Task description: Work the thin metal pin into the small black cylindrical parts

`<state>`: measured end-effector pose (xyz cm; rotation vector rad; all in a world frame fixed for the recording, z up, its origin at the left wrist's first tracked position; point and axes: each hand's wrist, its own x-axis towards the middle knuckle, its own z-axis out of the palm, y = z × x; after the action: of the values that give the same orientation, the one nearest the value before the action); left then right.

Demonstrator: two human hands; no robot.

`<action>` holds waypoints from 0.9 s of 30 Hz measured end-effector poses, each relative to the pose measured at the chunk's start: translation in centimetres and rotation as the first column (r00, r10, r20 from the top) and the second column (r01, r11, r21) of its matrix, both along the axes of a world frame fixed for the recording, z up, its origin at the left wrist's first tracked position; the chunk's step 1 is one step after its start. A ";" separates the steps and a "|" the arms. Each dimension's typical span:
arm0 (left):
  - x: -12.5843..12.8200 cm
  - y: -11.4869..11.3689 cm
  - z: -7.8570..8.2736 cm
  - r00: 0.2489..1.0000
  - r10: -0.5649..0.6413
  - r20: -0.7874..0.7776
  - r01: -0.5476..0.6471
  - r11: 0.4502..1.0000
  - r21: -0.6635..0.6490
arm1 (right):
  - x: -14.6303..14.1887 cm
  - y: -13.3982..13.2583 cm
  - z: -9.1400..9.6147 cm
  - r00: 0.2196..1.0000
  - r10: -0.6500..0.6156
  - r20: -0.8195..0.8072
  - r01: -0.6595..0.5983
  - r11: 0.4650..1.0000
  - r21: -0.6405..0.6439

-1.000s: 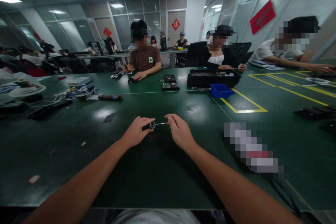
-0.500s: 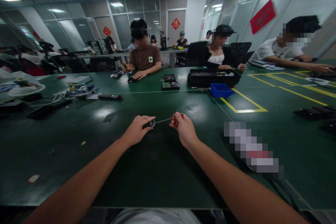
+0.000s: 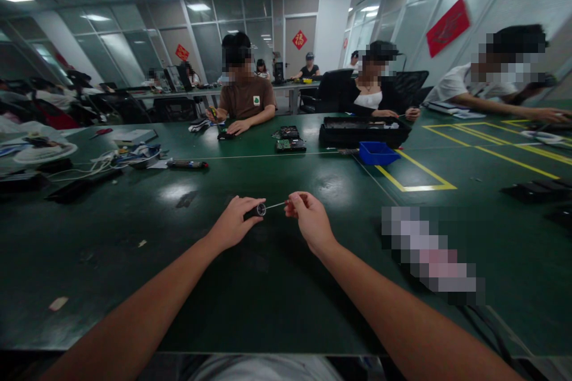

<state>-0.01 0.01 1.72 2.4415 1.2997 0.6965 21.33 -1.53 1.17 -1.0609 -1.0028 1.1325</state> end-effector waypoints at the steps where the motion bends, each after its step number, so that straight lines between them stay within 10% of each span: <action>1: 0.0 0.0 0.0 1.000 0.000 0.001 0.000 1.000 -0.001 | 0.0 0.0 0.0 1.000 -0.005 0.004 0.005 1.000 0.002; 10: -0.1 0.0 0.0 1.000 -0.002 0.010 0.002 1.000 -0.007 | 0.2 0.0 0.2 1.000 0.007 0.002 -0.006 0.997 -0.071; 21: -0.5 0.1 -0.4 1.000 -0.003 -0.002 0.003 1.000 -0.009 | 1.0 -0.7 1.4 0.819 -0.054 0.572 0.054 0.998 0.017; 27: -0.8 0.4 -0.7 1.000 0.001 -0.021 -0.001 1.000 -0.003 | 0.8 -0.5 1.1 0.860 0.052 0.507 -0.082 0.996 0.037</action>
<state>-0.82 0.39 1.07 2.4524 1.3084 0.6701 22.12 -2.00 2.28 -1.3214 -1.4871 0.8846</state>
